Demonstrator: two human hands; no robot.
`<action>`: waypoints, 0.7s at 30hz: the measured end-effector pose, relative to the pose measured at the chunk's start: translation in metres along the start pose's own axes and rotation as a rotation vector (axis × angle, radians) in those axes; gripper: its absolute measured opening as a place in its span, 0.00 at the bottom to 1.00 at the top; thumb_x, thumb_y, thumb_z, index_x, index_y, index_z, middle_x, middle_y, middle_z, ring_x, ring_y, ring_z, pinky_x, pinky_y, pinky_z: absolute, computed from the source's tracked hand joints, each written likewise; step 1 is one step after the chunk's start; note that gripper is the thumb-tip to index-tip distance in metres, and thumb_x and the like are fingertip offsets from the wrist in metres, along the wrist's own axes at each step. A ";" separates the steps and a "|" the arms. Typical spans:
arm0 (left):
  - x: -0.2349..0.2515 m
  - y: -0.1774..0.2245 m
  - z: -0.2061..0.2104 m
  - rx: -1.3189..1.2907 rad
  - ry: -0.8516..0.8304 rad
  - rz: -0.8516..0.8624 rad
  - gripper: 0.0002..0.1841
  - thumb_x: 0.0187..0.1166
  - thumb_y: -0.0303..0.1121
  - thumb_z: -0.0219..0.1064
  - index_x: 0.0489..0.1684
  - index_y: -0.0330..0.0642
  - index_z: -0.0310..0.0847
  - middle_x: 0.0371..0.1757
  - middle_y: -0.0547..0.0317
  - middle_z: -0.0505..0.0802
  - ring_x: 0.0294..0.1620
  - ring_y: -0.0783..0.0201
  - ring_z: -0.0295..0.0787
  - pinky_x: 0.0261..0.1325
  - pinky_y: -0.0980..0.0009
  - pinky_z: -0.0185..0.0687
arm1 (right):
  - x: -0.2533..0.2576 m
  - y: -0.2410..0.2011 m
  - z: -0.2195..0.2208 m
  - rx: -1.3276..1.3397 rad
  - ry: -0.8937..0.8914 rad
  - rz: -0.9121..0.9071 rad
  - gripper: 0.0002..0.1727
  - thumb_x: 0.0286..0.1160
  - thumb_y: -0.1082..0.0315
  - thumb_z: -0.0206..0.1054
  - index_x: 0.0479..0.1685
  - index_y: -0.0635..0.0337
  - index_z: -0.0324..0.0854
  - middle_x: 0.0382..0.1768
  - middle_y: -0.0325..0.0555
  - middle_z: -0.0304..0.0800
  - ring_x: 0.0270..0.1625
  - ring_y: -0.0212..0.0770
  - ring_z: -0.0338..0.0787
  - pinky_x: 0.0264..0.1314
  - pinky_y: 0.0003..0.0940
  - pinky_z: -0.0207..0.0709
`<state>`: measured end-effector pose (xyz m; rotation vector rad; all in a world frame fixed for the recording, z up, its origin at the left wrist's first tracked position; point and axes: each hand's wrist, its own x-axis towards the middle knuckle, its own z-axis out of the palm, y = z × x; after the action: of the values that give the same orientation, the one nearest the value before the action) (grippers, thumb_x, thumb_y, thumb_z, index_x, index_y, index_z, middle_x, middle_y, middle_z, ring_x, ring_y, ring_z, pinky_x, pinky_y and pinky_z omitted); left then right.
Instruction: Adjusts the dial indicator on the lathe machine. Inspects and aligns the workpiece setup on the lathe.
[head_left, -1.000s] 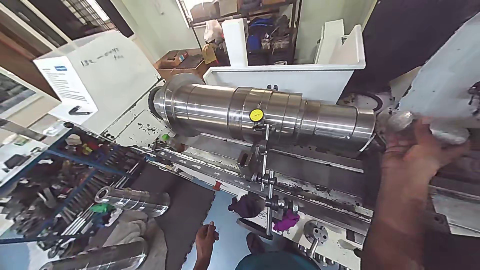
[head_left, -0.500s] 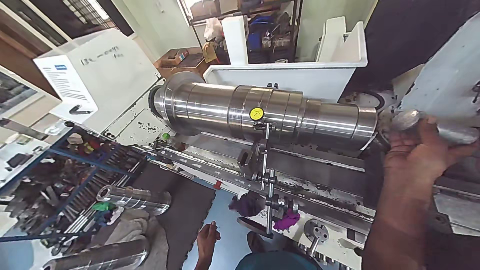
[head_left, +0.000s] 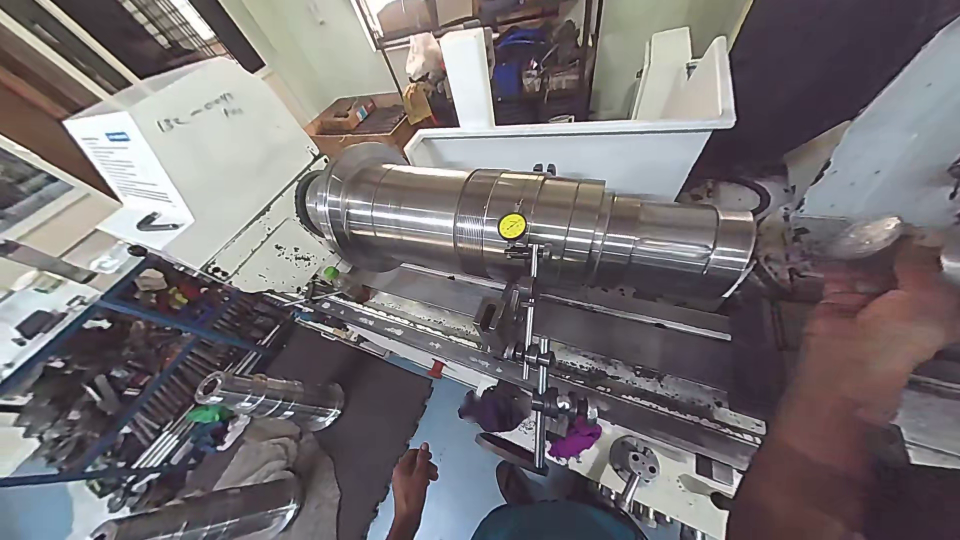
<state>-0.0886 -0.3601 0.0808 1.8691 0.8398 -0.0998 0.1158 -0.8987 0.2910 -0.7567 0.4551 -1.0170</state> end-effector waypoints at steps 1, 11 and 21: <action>0.001 -0.003 -0.003 0.018 0.006 -0.009 0.20 0.93 0.38 0.56 0.43 0.26 0.84 0.22 0.51 0.91 0.21 0.63 0.89 0.30 0.65 0.88 | 0.001 -0.002 -0.002 -0.001 -0.013 -0.007 0.39 0.84 0.66 0.67 0.89 0.53 0.46 0.64 0.50 0.82 0.57 0.46 0.92 0.59 0.44 0.90; 0.004 -0.024 -0.020 0.062 0.060 -0.112 0.20 0.92 0.38 0.57 0.47 0.25 0.83 0.28 0.47 0.92 0.22 0.60 0.89 0.31 0.63 0.88 | -0.002 -0.010 -0.003 -0.015 0.051 -0.040 0.41 0.85 0.67 0.65 0.91 0.52 0.41 0.68 0.49 0.79 0.62 0.44 0.89 0.62 0.42 0.88; 0.012 -0.023 -0.017 0.060 0.029 -0.072 0.21 0.93 0.38 0.56 0.41 0.25 0.84 0.23 0.50 0.90 0.21 0.62 0.88 0.31 0.65 0.87 | -0.001 -0.009 0.003 0.020 0.087 -0.050 0.44 0.84 0.71 0.66 0.92 0.52 0.39 0.70 0.52 0.79 0.63 0.48 0.90 0.63 0.44 0.89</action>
<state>-0.0987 -0.3347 0.0654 1.9007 0.9334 -0.1445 0.1116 -0.8994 0.2996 -0.7109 0.5027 -1.1032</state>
